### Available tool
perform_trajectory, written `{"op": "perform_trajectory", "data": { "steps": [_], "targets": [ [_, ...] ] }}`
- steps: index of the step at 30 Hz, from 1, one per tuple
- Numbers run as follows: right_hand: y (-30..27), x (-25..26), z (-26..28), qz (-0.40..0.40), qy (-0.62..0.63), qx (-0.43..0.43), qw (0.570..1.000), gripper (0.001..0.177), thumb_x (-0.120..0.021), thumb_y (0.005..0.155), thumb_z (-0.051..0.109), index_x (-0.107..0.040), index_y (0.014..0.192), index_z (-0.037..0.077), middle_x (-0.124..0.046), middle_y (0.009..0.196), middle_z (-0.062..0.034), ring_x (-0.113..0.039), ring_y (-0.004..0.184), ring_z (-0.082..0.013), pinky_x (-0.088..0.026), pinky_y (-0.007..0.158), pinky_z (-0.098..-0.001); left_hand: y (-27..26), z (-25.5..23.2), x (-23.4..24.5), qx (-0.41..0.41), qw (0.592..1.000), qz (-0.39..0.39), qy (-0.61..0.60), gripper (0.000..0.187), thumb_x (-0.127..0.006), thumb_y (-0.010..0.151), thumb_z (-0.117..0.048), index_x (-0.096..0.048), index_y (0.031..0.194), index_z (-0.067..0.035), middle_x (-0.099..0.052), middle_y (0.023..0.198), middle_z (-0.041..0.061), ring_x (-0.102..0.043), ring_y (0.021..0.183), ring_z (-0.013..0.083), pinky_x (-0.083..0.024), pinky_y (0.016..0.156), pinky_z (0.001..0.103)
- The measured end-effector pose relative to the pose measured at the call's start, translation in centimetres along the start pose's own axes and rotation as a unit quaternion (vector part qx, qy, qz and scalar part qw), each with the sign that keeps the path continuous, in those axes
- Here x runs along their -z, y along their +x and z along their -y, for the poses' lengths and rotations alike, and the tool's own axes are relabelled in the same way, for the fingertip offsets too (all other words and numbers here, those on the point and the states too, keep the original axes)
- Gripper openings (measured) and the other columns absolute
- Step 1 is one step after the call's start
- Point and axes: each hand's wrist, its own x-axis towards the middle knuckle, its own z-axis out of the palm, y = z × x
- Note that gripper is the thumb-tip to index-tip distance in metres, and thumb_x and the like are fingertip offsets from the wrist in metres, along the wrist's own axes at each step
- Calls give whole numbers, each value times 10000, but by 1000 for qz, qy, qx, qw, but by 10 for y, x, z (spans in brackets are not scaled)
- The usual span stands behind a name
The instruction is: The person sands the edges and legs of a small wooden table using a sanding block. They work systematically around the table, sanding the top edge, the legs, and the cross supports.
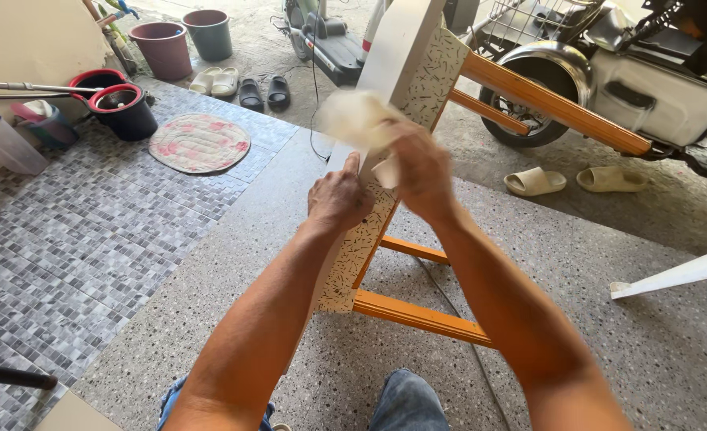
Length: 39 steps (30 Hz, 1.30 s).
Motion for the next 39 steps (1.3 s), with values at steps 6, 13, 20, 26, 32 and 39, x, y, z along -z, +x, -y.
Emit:
{"op": "perform_trajectory", "data": {
  "steps": [6,13,20,26,32,39],
  "targets": [
    [5,41,20,-79,717,-318,616,518,-677,882,271,-614,1287,-45,-672,1219,-210,-705,1061,-319,-582,976,-441,-6,2,-6,-26,999,-4,-37,724,-527,802,-122,-355,1502,-58,-760,979,190,-775,768,293,-659,734,429],
    [-1,62,23,-31,563,-277,778,678,-754,871,-42,-471,1487,-55,-635,1324,-182,-681,1162,-269,-579,1026,-431,-5,-3,-1,-16,998,-17,-53,570,-504,855,-109,-462,1421,-58,-770,971,202,-779,782,284,-638,793,432],
    [12,88,30,13,431,-184,884,681,-741,850,-89,-481,1456,83,-682,1316,-118,-703,1131,-207,-622,974,-359,-1,-4,5,-31,998,-21,-50,644,-583,780,-117,-445,1404,-33,-764,947,199,-774,778,294,-634,794,429],
    [34,97,21,-67,226,-306,922,372,-738,876,27,-683,1243,10,-761,1119,-126,-779,918,-196,-655,796,-352,-1,-7,7,-6,999,0,-35,528,-542,845,-122,-507,1370,-70,-768,966,187,-782,821,290,-636,841,428],
    [57,53,-30,-112,-192,136,965,310,-646,1006,19,-571,1305,-19,-631,1281,-224,-693,1061,-275,-594,920,-373,-1,-3,4,-27,999,-15,-20,618,-584,800,-144,-456,1395,-38,-760,899,190,-768,798,309,-631,803,429],
    [18,-12,-6,8,-146,226,963,313,-519,927,-17,-571,1236,-18,-603,1295,-242,-604,1143,-351,-481,1004,-500,3,1,-1,8,998,42,-56,457,-465,937,-215,-522,1364,-63,-783,811,144,-741,623,251,-639,627,382]
  ]
}}
